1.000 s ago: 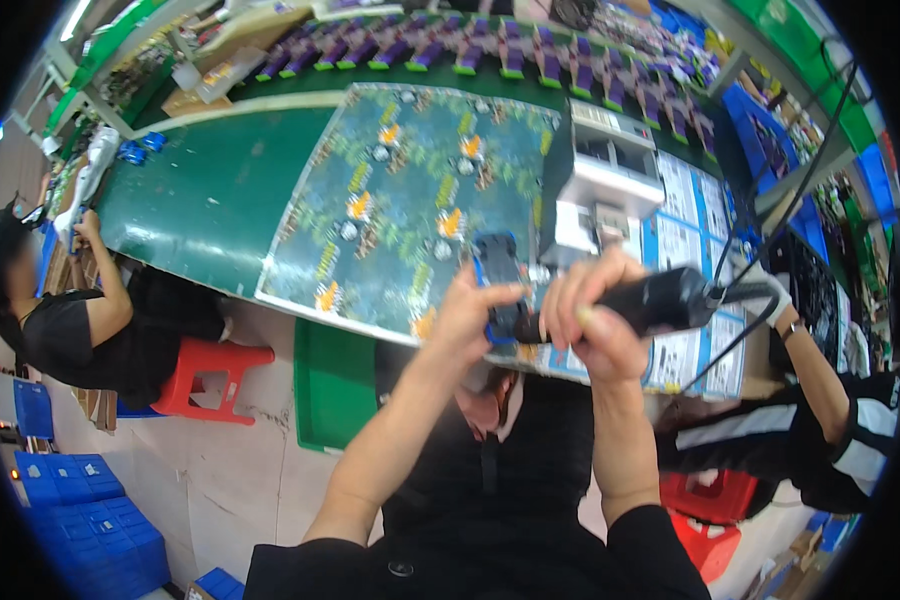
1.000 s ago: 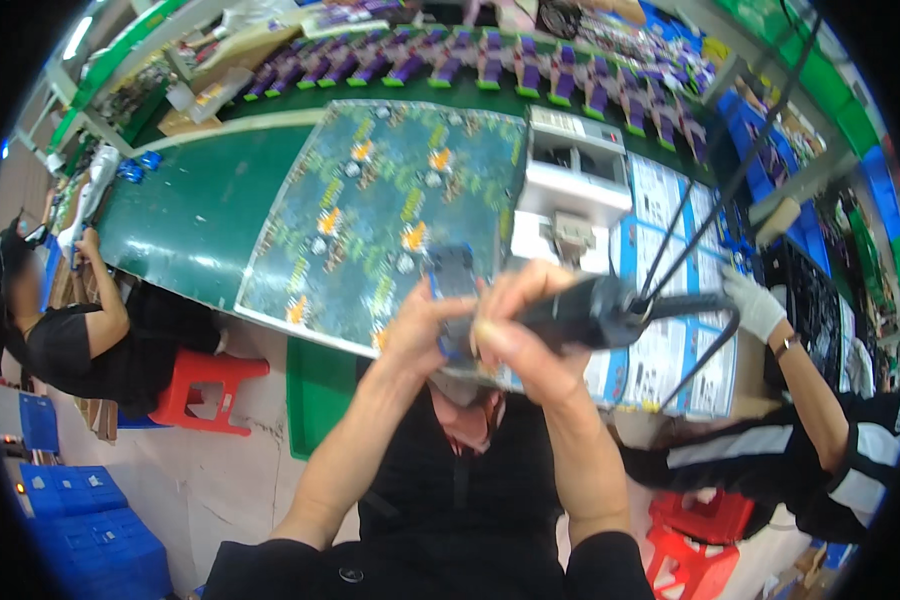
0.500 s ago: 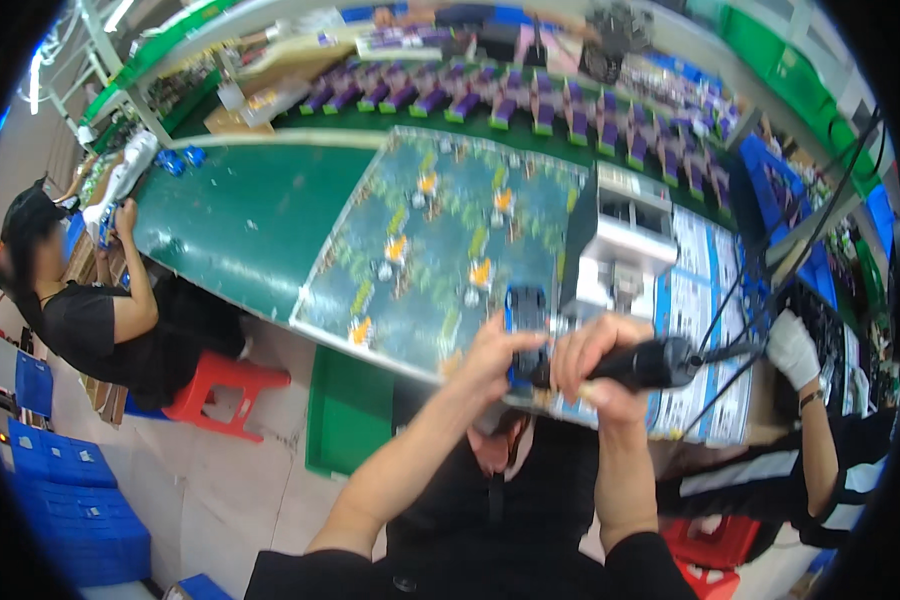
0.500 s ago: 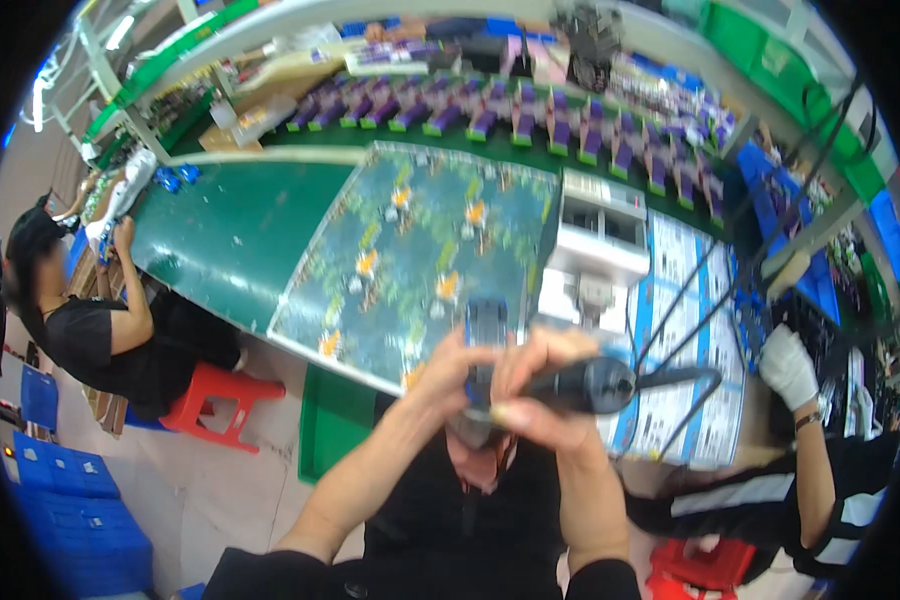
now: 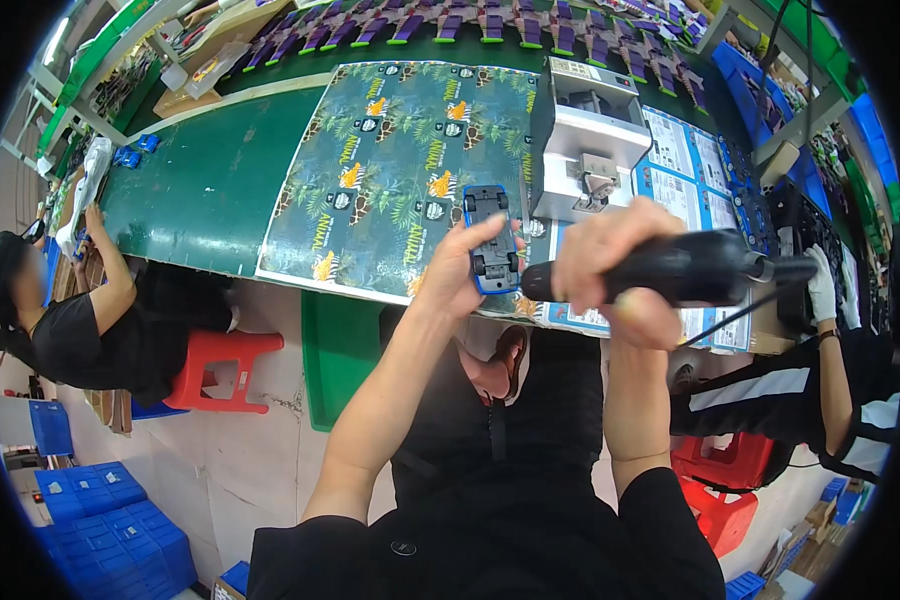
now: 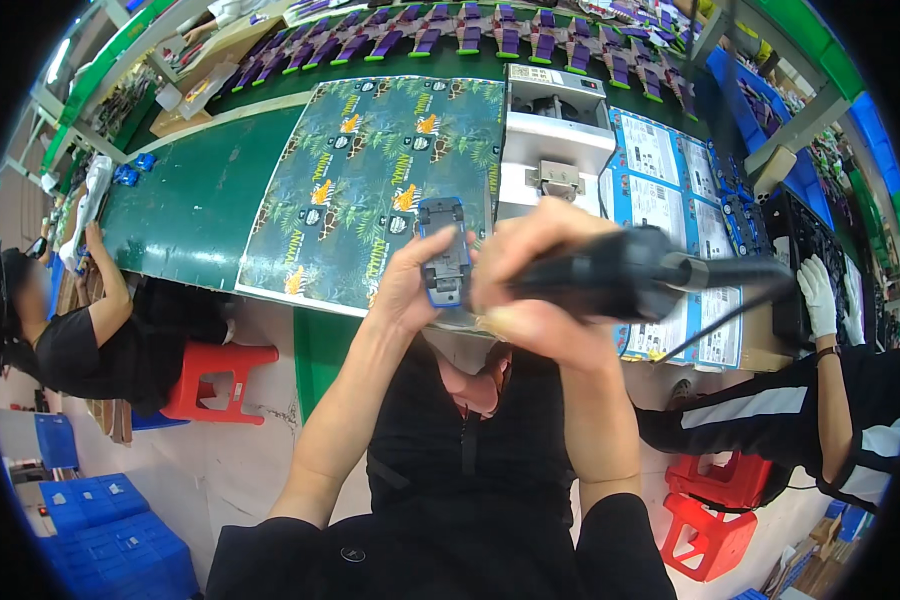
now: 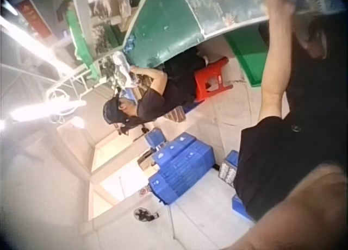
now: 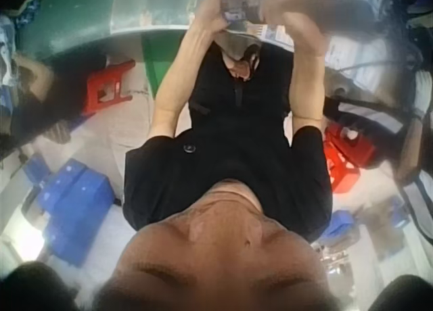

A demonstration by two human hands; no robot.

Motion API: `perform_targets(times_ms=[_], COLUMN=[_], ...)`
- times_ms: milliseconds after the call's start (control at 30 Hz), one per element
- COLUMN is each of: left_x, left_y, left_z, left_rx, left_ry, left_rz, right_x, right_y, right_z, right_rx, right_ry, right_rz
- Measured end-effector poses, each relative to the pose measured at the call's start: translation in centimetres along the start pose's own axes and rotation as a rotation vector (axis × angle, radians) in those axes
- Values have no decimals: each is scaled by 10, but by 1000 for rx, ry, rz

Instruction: Assembling plastic toy cars using an electric screwdriver on a manufacturing production line.

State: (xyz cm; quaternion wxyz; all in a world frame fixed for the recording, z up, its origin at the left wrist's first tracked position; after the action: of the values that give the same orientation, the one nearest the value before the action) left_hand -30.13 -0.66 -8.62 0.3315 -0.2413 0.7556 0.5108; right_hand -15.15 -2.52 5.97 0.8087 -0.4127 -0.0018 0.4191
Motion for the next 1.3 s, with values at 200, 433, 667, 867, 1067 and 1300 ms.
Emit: perform_targets(times_ms=[200,433,667,867,1067,1300], left_x=[1,8,7,-10,-32,-20], left_y=[9,4,8,40,80,101], left_z=[-1,3,-3,-18,-22,-22], left_rx=[-8,26,-42,-476,-1058,-1198], left_ry=[-72,-202,-180,-75,-71,-54], left_rz=[-101,-185,8,723,1364,1671], right_x=[40,71,75,74,78,71], right_y=[-30,-9,-6,-4,-5,-3], right_z=[-30,-58,-60,-64,-63,-58], right_rx=[30,-31,-28,-24,-6,-29], right_ry=[170,426,482,458,461,478], right_rz=[-194,-317,-325,-297,-308,-318])
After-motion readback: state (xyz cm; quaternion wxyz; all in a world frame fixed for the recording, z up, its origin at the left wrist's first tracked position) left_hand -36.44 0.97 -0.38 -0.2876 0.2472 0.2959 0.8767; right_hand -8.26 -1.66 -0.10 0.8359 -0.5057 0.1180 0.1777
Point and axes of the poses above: each hand's wrist, its own z-axis towards the middle knuckle, its own x-axis out of the back of the hand, y = z × x, the point moved 3 cm from there along z, towards the middle knuckle, and after that the axes turned 8 degrees about z, right-handed, at the moved point
